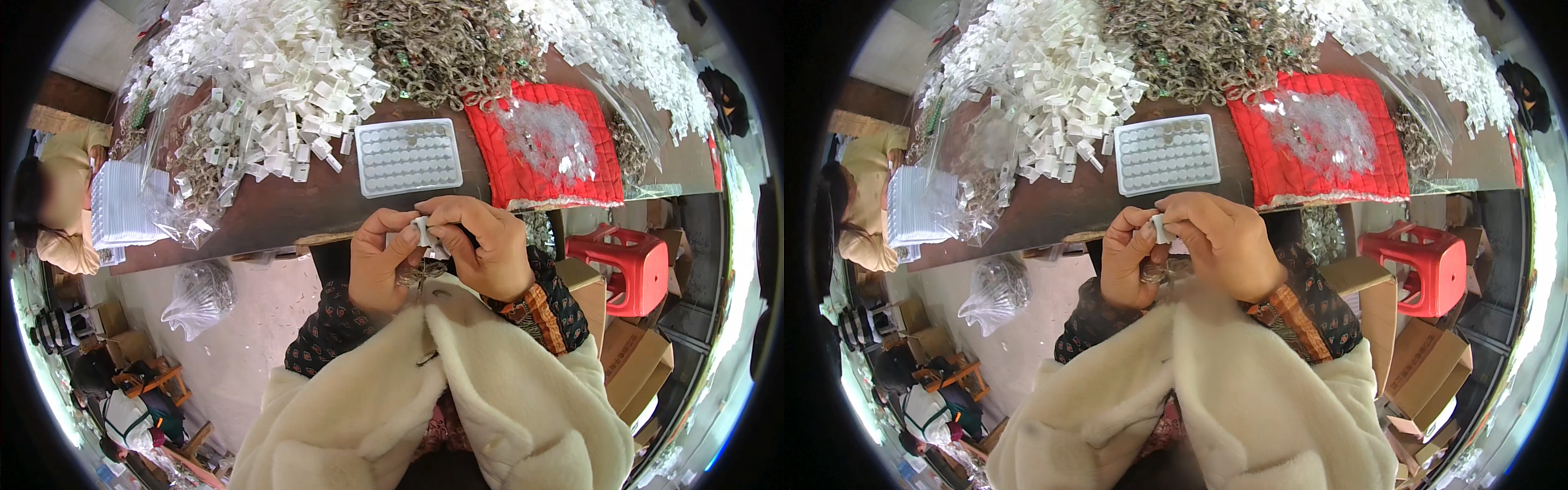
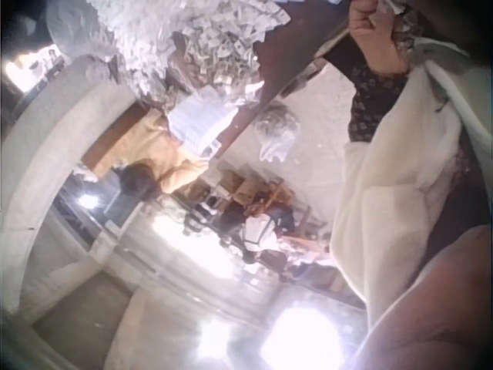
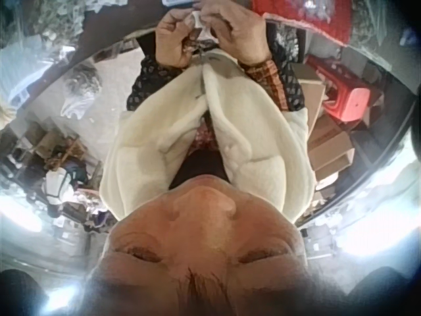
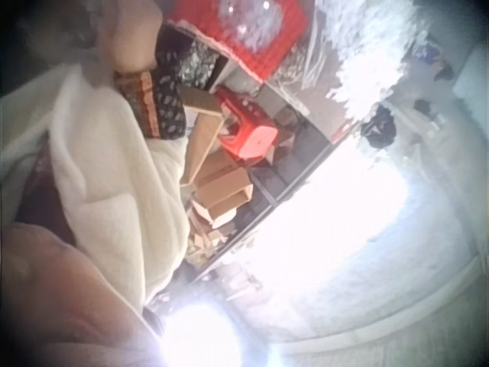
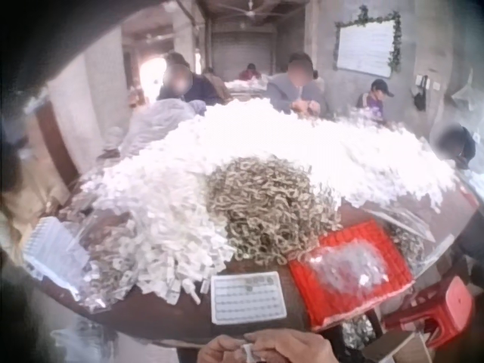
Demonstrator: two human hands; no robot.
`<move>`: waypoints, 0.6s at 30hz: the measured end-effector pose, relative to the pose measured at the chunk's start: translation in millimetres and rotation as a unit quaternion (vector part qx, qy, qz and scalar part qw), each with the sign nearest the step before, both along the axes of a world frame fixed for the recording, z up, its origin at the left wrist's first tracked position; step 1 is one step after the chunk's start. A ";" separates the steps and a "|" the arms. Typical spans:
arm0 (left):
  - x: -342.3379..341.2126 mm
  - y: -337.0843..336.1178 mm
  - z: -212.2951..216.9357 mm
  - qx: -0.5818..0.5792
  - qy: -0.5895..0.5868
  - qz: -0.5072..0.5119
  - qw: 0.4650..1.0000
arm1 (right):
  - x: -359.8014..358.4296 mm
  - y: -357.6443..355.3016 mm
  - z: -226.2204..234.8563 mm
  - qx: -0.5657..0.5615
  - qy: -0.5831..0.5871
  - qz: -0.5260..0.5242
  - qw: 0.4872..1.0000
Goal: The person repeatedly picks small white plastic housings and green circuit boards from a table, inserts the boards into the housings, and uses a lighter to heat-seal the assembly. Finished units are placed into a white plastic tray. The process is repeated for multiple units.
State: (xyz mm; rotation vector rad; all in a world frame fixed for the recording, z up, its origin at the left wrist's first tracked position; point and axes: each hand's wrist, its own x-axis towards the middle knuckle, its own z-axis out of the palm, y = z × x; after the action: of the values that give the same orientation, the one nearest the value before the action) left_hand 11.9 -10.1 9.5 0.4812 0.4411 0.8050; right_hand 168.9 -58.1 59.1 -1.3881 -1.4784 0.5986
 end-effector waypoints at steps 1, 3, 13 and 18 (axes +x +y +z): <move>-1.1 1.9 0.5 0.007 0.012 0.009 1.000 | -1.1 2.8 0.7 -0.005 -0.002 0.008 1.000; -5.9 6.4 2.9 0.007 0.019 0.016 1.000 | -1.3 11.7 2.7 -0.007 -0.007 0.017 1.000; -34.8 40.4 -1.1 -0.033 -0.012 0.051 0.998 | 33.9 129.2 -9.4 -0.004 -0.242 -0.054 0.969; -41.1 47.2 -9.4 -0.040 -0.045 0.046 0.997 | 34.6 172.1 -24.6 0.049 -0.415 0.014 0.908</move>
State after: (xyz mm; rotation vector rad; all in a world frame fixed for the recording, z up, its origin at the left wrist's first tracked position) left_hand -29.2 37.2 0.0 0.3510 0.4127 0.8918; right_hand 203.5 114.0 34.5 -1.6311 -2.1526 -0.0994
